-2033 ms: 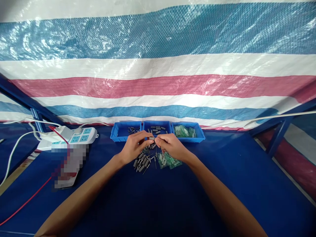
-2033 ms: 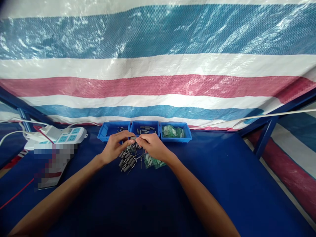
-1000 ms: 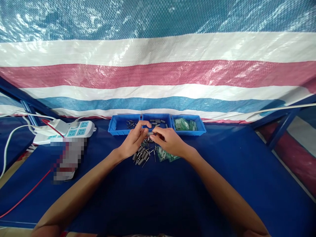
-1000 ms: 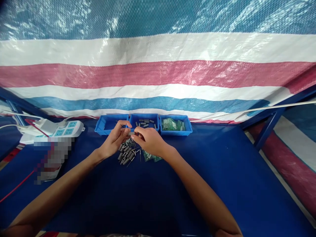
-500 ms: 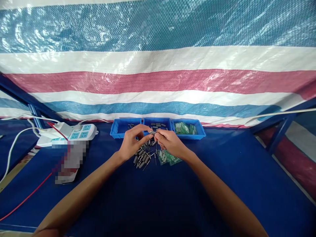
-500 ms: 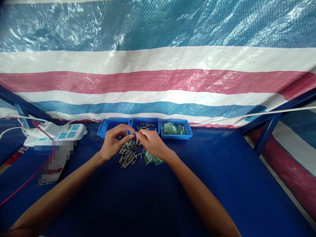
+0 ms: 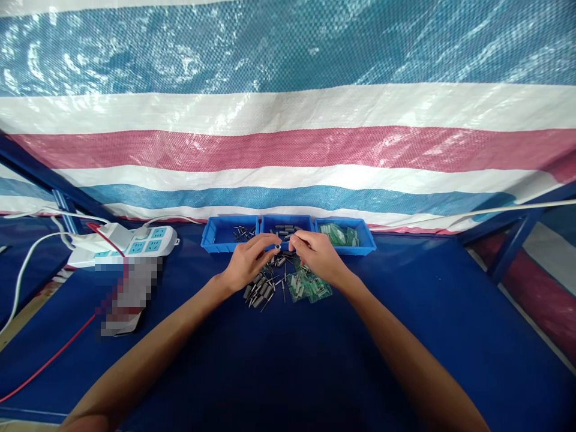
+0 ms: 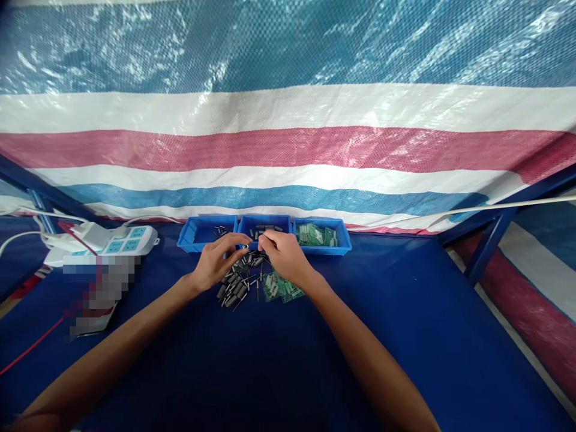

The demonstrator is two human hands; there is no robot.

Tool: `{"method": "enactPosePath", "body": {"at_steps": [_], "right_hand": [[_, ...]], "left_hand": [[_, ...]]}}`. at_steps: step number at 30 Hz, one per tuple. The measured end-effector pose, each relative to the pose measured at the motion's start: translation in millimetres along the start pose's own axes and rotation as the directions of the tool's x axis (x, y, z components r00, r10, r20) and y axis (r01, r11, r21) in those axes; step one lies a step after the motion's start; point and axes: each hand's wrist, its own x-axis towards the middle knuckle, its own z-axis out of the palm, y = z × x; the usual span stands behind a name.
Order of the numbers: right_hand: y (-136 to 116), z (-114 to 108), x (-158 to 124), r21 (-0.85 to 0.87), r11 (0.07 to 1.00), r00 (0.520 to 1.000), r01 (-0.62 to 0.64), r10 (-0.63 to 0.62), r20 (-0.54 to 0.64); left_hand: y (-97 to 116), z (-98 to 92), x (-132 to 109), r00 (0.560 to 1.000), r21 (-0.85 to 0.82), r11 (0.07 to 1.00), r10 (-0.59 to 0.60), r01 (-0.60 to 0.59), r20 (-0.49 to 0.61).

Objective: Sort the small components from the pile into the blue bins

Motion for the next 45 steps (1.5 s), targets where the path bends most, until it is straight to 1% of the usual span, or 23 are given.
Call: {"method": "enactPosePath", "body": {"at_steps": [3, 11, 19, 25, 29, 31, 34, 36, 41, 45], "right_hand": [[-1, 0, 0, -0.009, 1.0, 1.0, 0.001, -0.001, 0.001], [2, -1, 1, -0.02, 1.0, 1.0, 0.003, -0.003, -0.007], [2, 0, 1, -0.023, 1.0, 1.0, -0.003, 0.003, 0.001], [1, 1, -1, -0.017, 1.0, 1.0, 0.004, -0.004, -0.001], [0, 2, -1, -0.011, 1.0, 1.0, 0.01, -0.01, 0.003], [-2, 1, -1, -0.018, 0.999, 1.0, 0.029, -0.029, 0.008], [-6, 1, -1, -0.04, 0.997, 0.997, 0.065, -0.064, 0.033], [-8, 2, -1, -0.055, 0.995, 0.995, 0.085, -0.082, 0.061], [-10, 5, -3, -0.124, 0.982, 0.986, 0.144, -0.131, 0.106], [-10, 6, -4, -0.119, 0.979, 0.984, 0.164, -0.155, 0.082]], "left_hand": [[1, -0.9, 0, 0.999, -0.005, 0.999, 0.032, -0.032, 0.008], [5, -2.8, 2, 0.997, -0.057, 0.996, 0.064, -0.066, -0.036], [6, -4.1, 3, 0.998, -0.104, 0.993, 0.042, -0.048, -0.056], [12, -9.5, 8, 0.995, -0.154, 0.988, -0.038, 0.024, -0.088], [14, -10.8, 8, 0.992, -0.174, 0.978, -0.121, 0.111, -0.045], [12, -9.0, 6, 0.982, -0.224, 0.957, -0.189, 0.183, -0.009], [9, -5.4, 3, 0.953, -0.338, 0.895, -0.301, 0.291, 0.024], [8, -4.0, 3, 0.938, -0.39, 0.859, -0.345, 0.333, 0.04], [13, -4.7, 4, 0.93, -0.416, 0.836, -0.361, 0.358, 0.075], [16, -7.4, 4, 0.935, -0.407, 0.847, -0.349, 0.343, 0.062]]}}
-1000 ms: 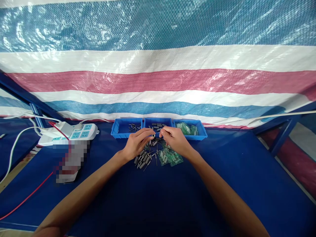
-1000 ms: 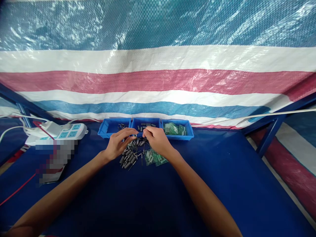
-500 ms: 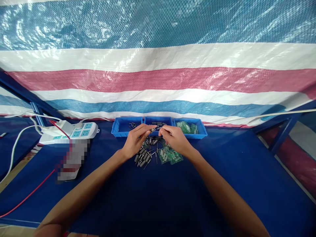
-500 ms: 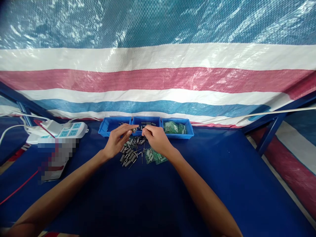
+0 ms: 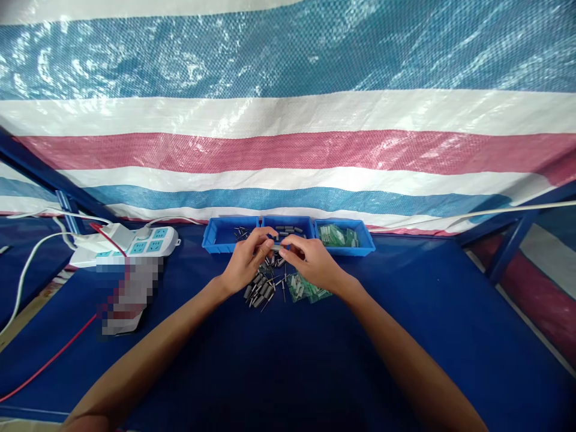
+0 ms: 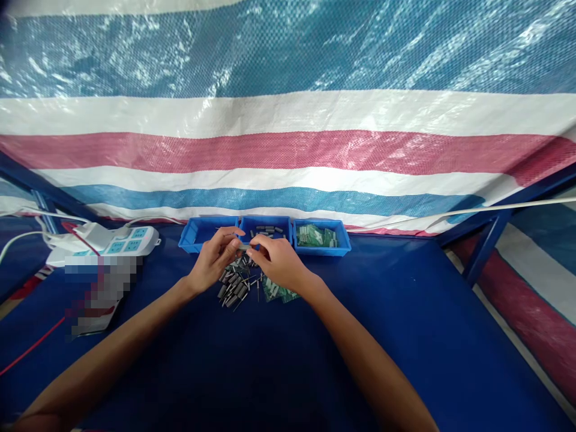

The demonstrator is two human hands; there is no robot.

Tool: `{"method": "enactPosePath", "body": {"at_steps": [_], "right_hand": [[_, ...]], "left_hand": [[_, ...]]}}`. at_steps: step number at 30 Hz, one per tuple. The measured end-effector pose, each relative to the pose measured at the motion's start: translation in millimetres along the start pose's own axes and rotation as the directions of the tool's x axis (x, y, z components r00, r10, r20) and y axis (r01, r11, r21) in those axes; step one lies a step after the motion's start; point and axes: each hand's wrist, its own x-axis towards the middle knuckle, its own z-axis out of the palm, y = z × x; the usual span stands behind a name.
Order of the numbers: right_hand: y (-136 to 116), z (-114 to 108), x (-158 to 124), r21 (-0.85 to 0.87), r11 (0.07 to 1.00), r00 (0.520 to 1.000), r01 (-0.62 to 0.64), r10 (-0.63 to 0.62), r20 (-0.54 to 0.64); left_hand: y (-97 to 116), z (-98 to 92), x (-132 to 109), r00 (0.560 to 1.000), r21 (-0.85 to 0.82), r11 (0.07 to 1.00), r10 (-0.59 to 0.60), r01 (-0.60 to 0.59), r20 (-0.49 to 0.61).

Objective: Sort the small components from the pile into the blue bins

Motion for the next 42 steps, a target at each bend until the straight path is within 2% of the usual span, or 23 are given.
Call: {"method": "enactPosePath", "body": {"at_steps": [5, 10, 18, 23, 28, 33, 38, 42], "right_hand": [[1.0, -3.6, 0.2, 0.049, 0.999, 0.997, -0.019, 0.023, -0.08], [2.6, -3.1, 1.8, 0.053, 0.998, 0.998, -0.021, 0.024, -0.057], [5.2, -2.2, 1.1, 0.059, 0.996, 0.997, -0.059, 0.062, -0.041], [2.2, -3.7, 0.4, 0.049, 0.997, 0.995, -0.065, 0.068, -0.067], [1.2, -5.2, 0.3, 0.044, 0.996, 0.994, -0.076, 0.079, -0.076], [4.3, -5.0, 1.3, 0.055, 0.995, 0.994, -0.088, 0.092, -0.062], [5.8, -3.7, 2.5, 0.05, 0.995, 0.995, -0.081, 0.084, -0.052], [2.8, -4.2, 1.7, 0.058, 0.997, 0.996, -0.055, 0.058, -0.063]], "left_hand": [[-0.9, -2.3, 2.7, 0.997, 0.104, 0.992, 0.079, -0.075, -0.028], [-3.3, -2.0, 5.6, 0.979, 0.172, 0.972, 0.179, -0.161, -0.099], [3.2, -2.7, 0.7, 0.995, 0.027, 0.996, 0.084, -0.083, -0.059], [3.5, -3.7, -0.3, 0.982, 0.092, 0.986, 0.15, -0.14, -0.116], [0.8, -2.9, 0.9, 0.959, 0.256, 0.942, 0.257, -0.219, -0.122], [-5.1, -3.0, 4.1, 0.934, 0.299, 0.911, 0.334, -0.284, -0.128], [-6.1, -5.3, 6.2, 0.925, 0.307, 0.9, 0.36, -0.31, -0.12], [-3.9, -5.7, 6.1, 0.946, 0.266, 0.92, 0.317, -0.289, -0.068]]}}
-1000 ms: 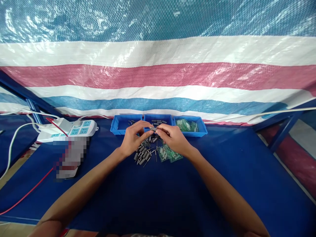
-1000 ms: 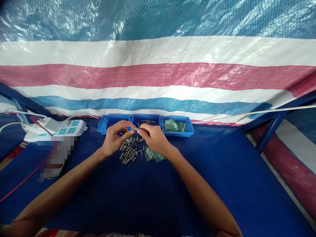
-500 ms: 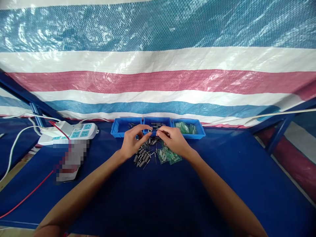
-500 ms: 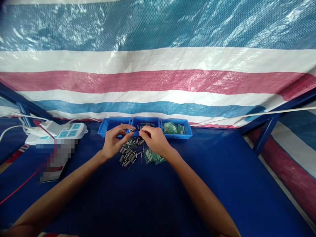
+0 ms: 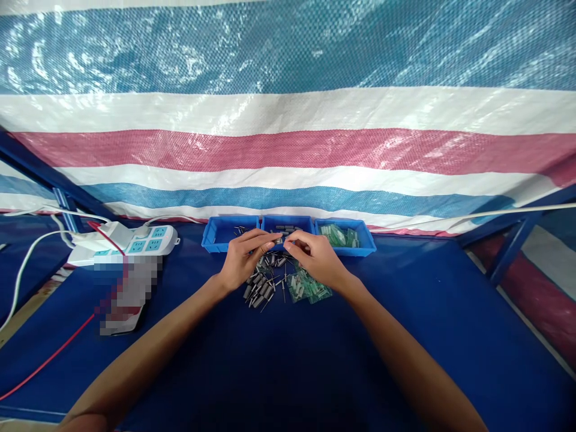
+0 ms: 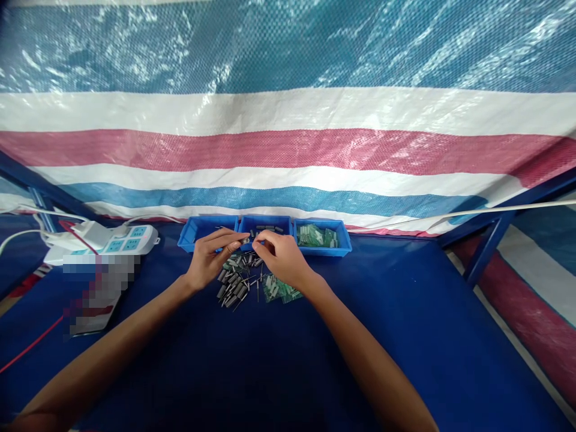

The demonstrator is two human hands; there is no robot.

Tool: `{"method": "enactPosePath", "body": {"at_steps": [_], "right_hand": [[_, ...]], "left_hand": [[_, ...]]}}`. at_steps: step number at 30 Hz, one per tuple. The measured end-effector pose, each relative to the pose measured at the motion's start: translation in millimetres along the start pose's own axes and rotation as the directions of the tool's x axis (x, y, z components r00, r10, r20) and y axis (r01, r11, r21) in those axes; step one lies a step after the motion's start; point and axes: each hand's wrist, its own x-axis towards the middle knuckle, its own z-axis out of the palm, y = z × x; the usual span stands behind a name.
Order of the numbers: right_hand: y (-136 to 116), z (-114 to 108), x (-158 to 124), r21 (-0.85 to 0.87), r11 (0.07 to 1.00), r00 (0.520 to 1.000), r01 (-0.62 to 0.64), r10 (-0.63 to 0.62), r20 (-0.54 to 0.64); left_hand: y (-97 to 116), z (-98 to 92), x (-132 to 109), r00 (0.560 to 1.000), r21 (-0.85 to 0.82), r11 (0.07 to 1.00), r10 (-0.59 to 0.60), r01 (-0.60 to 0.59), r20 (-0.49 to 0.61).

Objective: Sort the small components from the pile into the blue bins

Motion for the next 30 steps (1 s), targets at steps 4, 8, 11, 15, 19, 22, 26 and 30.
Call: {"method": "enactPosePath", "body": {"at_steps": [4, 8, 11, 15, 19, 22, 26, 30], "right_hand": [[-2.5, 1.2, -2.1, -0.027, 0.999, 0.999, 0.04, -0.039, 0.016], [-2.1, 4.3, -3.3, -0.083, 0.994, 0.996, 0.073, -0.069, 0.058], [-1.4, 5.4, -3.2, -0.096, 0.992, 0.994, 0.085, -0.078, 0.082], [0.4, 4.2, -2.0, -0.038, 0.997, 0.994, 0.072, -0.068, 0.084], [2.7, 3.6, -0.4, -0.004, 0.999, 0.994, 0.047, -0.047, 0.096], [3.2, 4.5, 0.0, -0.008, 0.999, 0.993, 0.039, -0.038, 0.111], [1.4, 4.1, -0.2, -0.03, 1.0, 0.995, 0.006, -0.003, 0.095], [0.3, 0.9, -0.5, -0.042, 0.999, 0.998, -0.022, 0.024, 0.053]], "left_hand": [[4.3, 1.1, -0.7, 0.988, -0.057, 0.989, -0.136, 0.14, 0.07], [8.1, 1.4, -1.8, 0.97, -0.125, 0.963, -0.23, 0.239, 0.081], [8.8, 0.8, -1.9, 0.966, -0.144, 0.956, -0.245, 0.255, 0.082], [6.3, 0.6, -1.0, 0.968, -0.206, 0.946, -0.241, 0.252, 0.076], [2.7, 0.9, 0.8, 0.952, -0.31, 0.901, -0.297, 0.304, 0.072], [2.2, 0.9, 2.0, 0.94, -0.37, 0.866, -0.328, 0.337, 0.09], [4.6, 1.1, 2.2, 0.932, -0.399, 0.843, -0.338, 0.362, 0.131], [5.7, 1.3, -0.4, 0.961, -0.275, 0.92, -0.265, 0.278, 0.084]]}}
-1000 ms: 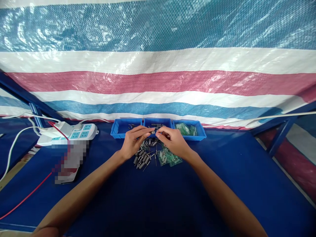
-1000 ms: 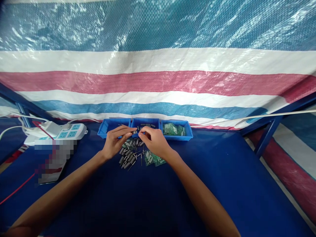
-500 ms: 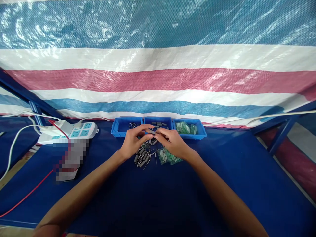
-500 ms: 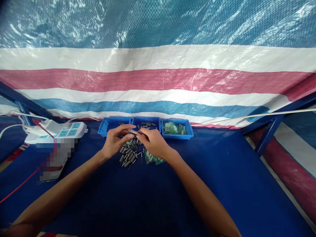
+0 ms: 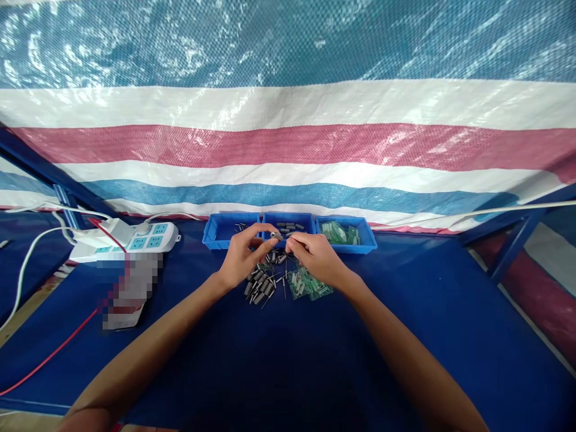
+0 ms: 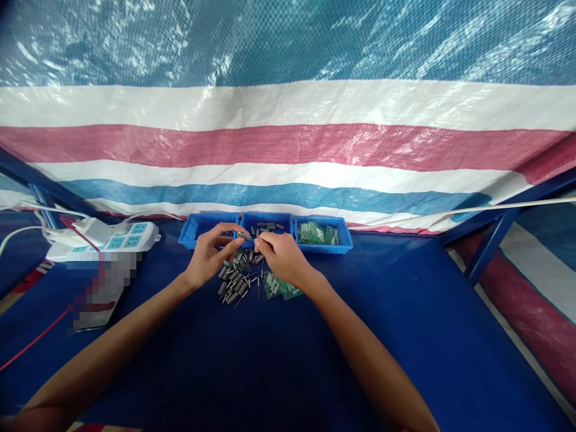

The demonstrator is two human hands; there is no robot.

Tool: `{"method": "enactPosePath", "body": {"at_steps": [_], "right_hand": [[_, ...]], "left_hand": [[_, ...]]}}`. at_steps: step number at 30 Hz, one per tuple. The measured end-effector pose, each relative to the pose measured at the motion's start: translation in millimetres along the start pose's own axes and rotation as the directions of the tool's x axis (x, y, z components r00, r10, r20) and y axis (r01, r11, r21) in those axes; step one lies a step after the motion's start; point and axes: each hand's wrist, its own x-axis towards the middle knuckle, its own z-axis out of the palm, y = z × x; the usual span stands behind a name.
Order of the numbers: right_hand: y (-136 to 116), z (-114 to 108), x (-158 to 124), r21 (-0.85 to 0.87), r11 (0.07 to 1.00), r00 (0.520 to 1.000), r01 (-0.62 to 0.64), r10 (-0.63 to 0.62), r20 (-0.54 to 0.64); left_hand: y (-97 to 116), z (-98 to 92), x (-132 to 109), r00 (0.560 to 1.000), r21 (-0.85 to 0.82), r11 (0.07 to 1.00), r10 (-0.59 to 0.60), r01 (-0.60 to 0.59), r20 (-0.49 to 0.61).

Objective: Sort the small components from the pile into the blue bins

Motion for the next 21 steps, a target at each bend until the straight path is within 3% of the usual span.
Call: {"method": "enactPosePath", "body": {"at_steps": [4, 11, 15, 21], "right_hand": [[1.1, -2.3, -0.4, 0.021, 0.999, 0.999, -0.024, 0.024, -0.021], [3.8, -1.8, -0.2, 0.019, 0.999, 0.999, -0.026, 0.026, -0.029], [6.3, -0.6, 0.2, 0.018, 0.999, 0.999, -0.034, 0.034, -0.029], [4.9, -1.1, 0.1, 0.024, 0.999, 0.999, -0.036, 0.036, -0.016]], "left_hand": [[-0.4, 0.8, -4.1, 0.985, 0.168, 0.972, 0.172, -0.166, -0.019], [-0.6, 1.7, -5.0, 0.956, 0.421, 0.866, 0.294, -0.27, 0.006], [-4.6, 0.4, -3.4, 0.92, 0.439, 0.818, 0.389, -0.372, 0.054], [-2.2, -1.1, -2.7, 0.915, 0.38, 0.841, 0.4, -0.386, 0.044]]}}
